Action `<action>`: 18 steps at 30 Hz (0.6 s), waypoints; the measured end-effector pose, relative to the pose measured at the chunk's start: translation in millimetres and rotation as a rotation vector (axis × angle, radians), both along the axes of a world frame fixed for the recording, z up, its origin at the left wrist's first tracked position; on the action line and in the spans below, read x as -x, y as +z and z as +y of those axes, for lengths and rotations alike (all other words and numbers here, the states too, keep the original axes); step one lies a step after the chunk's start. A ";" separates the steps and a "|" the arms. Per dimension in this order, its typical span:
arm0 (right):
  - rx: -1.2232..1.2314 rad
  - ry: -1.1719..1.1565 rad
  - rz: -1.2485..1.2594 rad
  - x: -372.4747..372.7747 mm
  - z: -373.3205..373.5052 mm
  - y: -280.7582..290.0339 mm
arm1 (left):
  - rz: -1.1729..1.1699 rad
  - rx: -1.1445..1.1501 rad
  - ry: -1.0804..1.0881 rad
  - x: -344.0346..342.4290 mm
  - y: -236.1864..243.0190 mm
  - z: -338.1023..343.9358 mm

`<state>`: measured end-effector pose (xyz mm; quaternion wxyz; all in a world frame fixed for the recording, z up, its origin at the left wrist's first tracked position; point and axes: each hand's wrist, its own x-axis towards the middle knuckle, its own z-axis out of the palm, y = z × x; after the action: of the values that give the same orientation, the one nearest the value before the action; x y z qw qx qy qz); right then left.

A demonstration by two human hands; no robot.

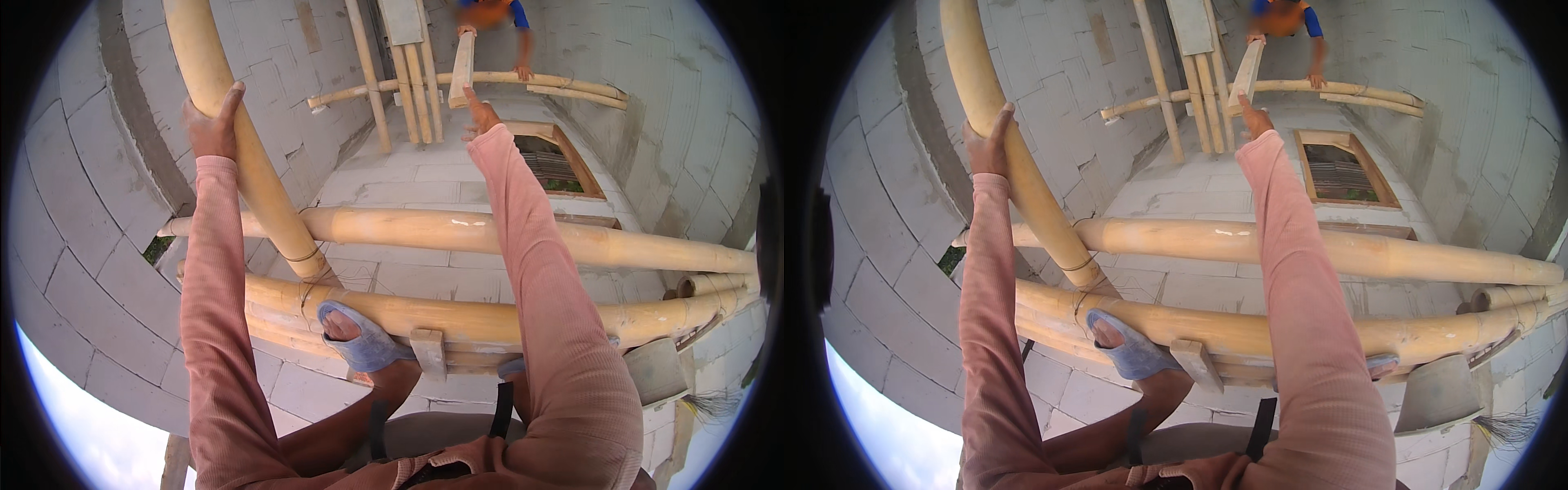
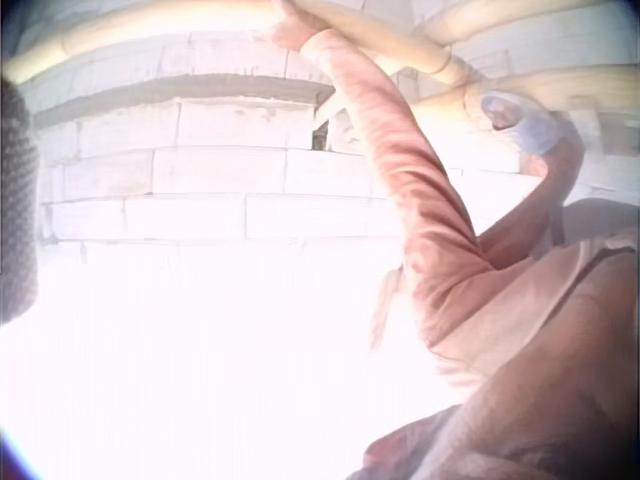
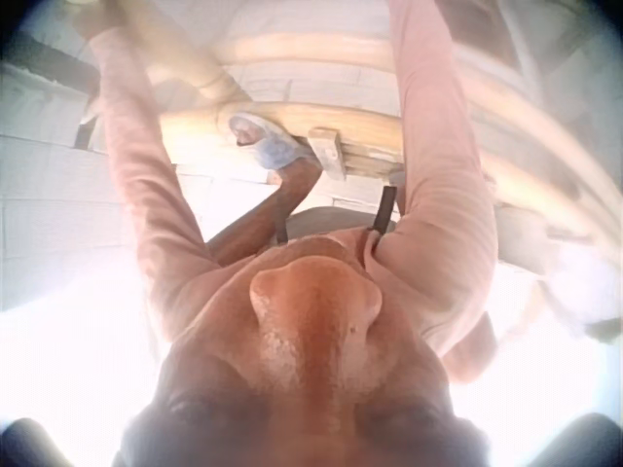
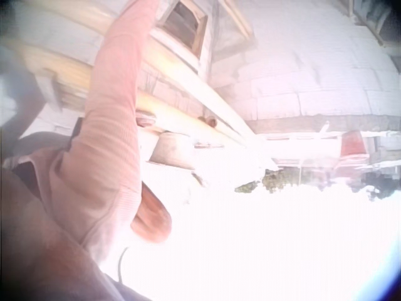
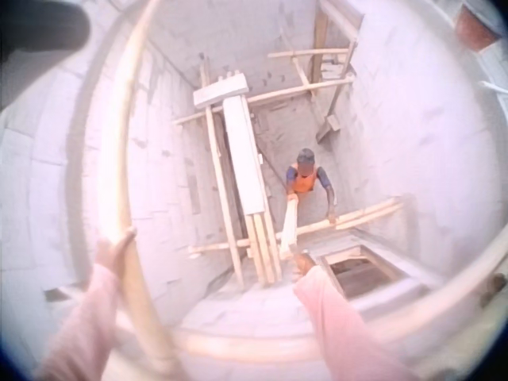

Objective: The person constructs a wall by receiving wooden boards from another person, placing a wooden beam, and securing nails with a hammer while working on a bamboo scaffold.

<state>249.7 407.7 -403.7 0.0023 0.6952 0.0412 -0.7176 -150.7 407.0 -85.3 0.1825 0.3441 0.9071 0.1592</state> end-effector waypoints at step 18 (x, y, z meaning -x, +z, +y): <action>-0.276 0.428 -0.570 -61.3 80.5 62.6 | 0.019 0.167 0.093 -34.7 27.6 19.6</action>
<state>311.0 488.1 -341.1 0.0696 0.8363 0.2794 -0.4665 -116.0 426.6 -57.7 0.1945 0.2865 0.9340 0.0881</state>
